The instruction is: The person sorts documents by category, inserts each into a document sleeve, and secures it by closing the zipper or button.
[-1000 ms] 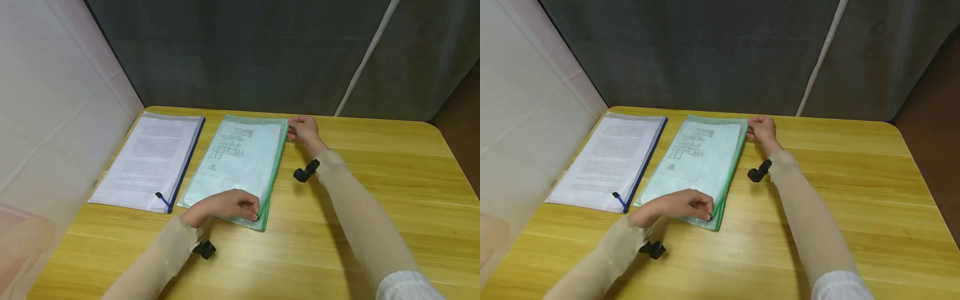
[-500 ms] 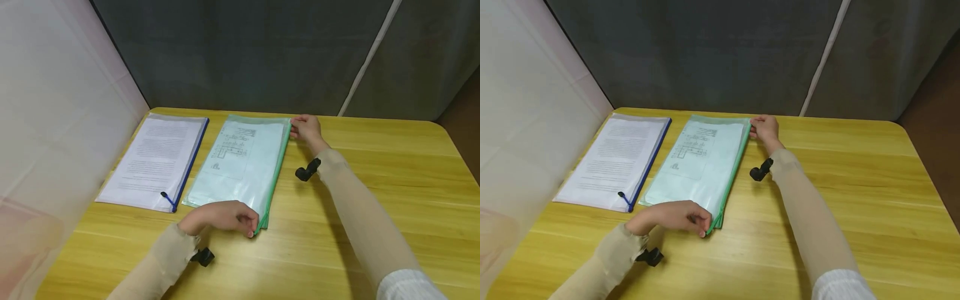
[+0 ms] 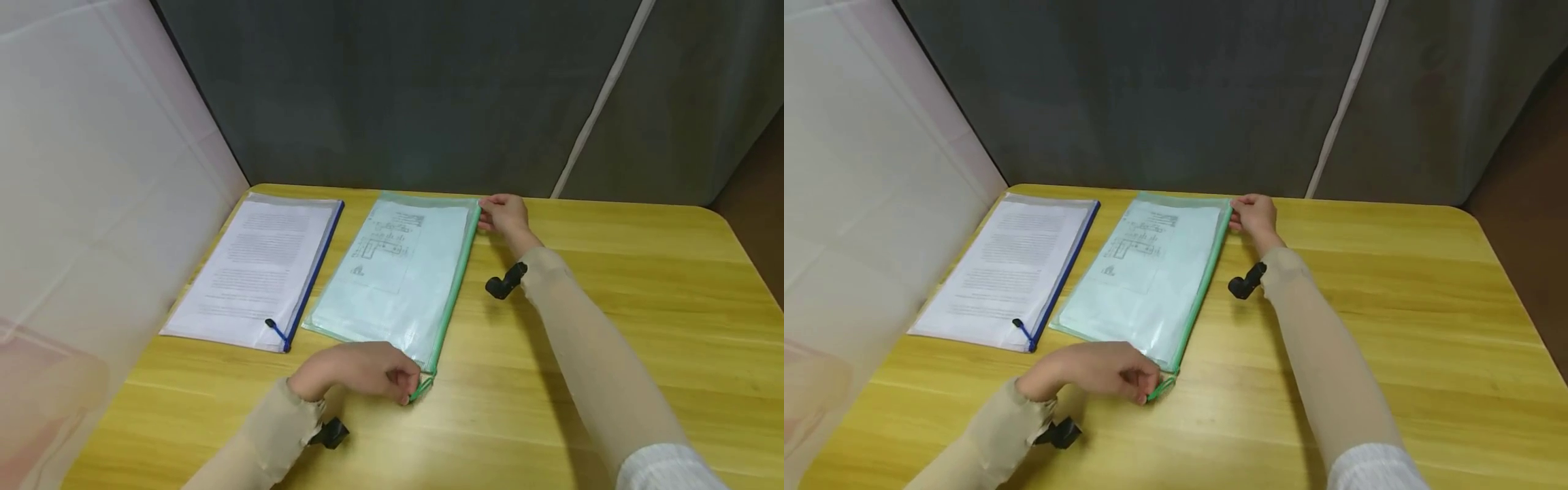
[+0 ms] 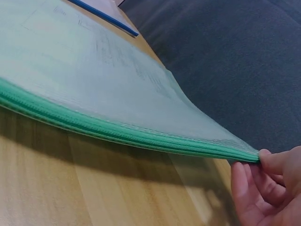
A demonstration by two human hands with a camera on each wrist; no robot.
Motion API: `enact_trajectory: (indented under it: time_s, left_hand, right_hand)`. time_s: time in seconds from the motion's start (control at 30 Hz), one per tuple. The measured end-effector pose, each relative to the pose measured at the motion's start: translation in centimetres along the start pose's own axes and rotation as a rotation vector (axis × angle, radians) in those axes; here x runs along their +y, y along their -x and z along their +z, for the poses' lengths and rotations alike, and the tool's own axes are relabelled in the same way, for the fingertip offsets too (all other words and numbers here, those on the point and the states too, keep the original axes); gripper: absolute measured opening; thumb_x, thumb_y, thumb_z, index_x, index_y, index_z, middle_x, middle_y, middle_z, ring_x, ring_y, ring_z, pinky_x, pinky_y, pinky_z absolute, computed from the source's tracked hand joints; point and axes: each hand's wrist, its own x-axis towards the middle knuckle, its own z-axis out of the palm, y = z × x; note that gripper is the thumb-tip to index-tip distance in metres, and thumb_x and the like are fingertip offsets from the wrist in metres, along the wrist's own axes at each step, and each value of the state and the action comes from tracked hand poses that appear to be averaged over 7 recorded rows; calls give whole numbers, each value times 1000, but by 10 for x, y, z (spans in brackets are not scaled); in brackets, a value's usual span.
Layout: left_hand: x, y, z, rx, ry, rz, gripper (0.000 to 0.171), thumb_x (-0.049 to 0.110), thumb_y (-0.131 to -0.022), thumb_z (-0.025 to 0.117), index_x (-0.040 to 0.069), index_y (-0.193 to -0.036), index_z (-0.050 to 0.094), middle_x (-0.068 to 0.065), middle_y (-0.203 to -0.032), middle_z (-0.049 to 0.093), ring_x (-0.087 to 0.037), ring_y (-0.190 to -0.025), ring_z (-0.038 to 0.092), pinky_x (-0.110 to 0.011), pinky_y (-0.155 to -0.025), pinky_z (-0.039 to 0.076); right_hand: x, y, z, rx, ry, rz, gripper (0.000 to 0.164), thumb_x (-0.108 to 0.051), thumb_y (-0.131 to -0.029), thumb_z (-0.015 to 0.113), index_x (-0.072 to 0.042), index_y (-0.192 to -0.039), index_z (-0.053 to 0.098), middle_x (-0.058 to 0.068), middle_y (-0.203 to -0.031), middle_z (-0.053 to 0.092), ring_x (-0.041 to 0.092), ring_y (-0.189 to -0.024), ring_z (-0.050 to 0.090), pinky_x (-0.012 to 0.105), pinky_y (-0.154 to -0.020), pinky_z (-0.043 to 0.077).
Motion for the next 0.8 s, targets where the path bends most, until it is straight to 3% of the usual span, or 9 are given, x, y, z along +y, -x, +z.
enact_trajectory:
  time_s: [0.13, 0.23, 0.5, 0.63, 0.8]
  left_hand:
    - [-8, 1, -11, 157, -60, -52, 10, 13, -97, 61, 15, -87, 61, 9, -74, 53, -3, -67, 45, -19, -65, 39]
    - [-12, -2, -19, 223, -86, -109, 10, 15, -98, 60, 15, -87, 60, 7, -74, 51, -6, -69, 45, -22, -67, 39]
    - [-15, -13, -25, 294, -187, -237, 13, 17, -97, 60, 18, -84, 57, 7, -69, 47, -8, -67, 45, -24, -65, 36]
    - [-11, -15, -27, 300, -216, -299, 15, 20, -97, 60, 19, -83, 57, 7, -70, 48, -9, -67, 45, -25, -64, 36]
    - [-13, -17, -32, 312, -247, -366, 17, 27, -98, 62, 20, -83, 57, 6, -71, 50, -10, -67, 46, -26, -63, 36]
  right_hand:
    - [1, -1, 1, -31, -4, -3, 38, -20, -102, 56, 3, -132, 56, -1, -85, 59, 5, -66, 64, 26, -79, 60]
    - [-1, -1, 3, -42, 11, 12, 42, -23, -103, 54, 1, -137, 54, 1, -94, 59, 5, -71, 63, 27, -86, 59]
    - [-13, 4, 21, -134, -11, 17, 53, -28, -103, 54, -1, -147, 42, 16, -143, 51, 23, -120, 58, 34, -107, 49]
    - [-15, 8, 26, -173, -1, 36, 59, -28, -103, 54, 0, -151, 35, 18, -153, 42, 29, -137, 48, 36, -111, 45]
    - [-16, 10, 27, -237, 22, 59, 68, -28, -103, 52, -1, -157, 21, 17, -161, 30, 28, -144, 40, 35, -114, 42]
